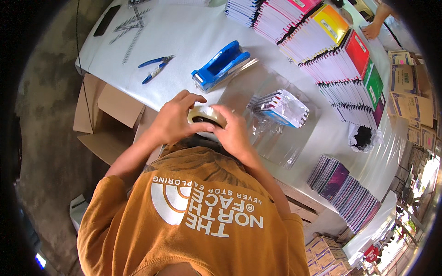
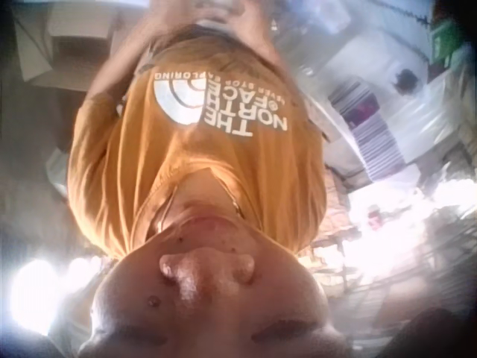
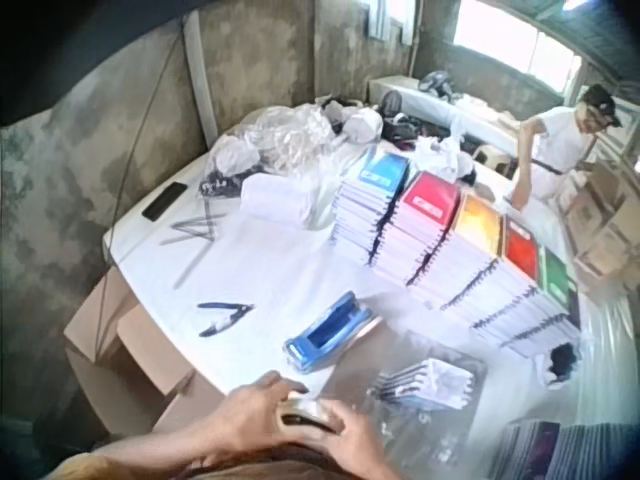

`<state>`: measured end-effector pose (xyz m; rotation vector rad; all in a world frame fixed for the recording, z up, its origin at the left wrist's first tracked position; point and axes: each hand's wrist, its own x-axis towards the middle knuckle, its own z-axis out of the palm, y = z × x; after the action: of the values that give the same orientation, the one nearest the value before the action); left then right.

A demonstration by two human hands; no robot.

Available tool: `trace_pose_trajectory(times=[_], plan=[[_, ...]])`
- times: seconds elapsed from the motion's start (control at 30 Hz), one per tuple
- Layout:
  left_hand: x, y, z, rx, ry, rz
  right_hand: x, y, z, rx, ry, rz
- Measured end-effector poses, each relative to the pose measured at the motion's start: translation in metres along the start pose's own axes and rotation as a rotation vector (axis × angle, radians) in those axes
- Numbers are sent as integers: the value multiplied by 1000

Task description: The person gathers several small spiral notebooks from stacks, places them inside a plastic sleeve, and seals the package using tape and a tape dispenser.

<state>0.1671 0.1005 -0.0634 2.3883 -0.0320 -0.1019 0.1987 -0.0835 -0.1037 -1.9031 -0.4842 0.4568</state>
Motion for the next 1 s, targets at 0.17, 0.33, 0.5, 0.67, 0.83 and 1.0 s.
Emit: trace_pose_trajectory(times=[0.17,0.33,0.5,0.67,0.83,1.0], plan=[[30,10,-23,-277,341,101,56,-75,-47,-354,103,-310],[79,0,-16,-435,441,-13,125,-94,-84,-672,-41,-525],[95,-8,10,-836,458,-303,166,-73,-93,-686,-313,-396],[88,-19,11,-1079,403,-338,178,-78,-92,-682,-453,-401],[83,-25,21,-1093,291,-357,177,-39,-79,-872,-473,-412],[61,-24,9,-1040,258,-427,163,-28,-71,-997,-391,-507]])
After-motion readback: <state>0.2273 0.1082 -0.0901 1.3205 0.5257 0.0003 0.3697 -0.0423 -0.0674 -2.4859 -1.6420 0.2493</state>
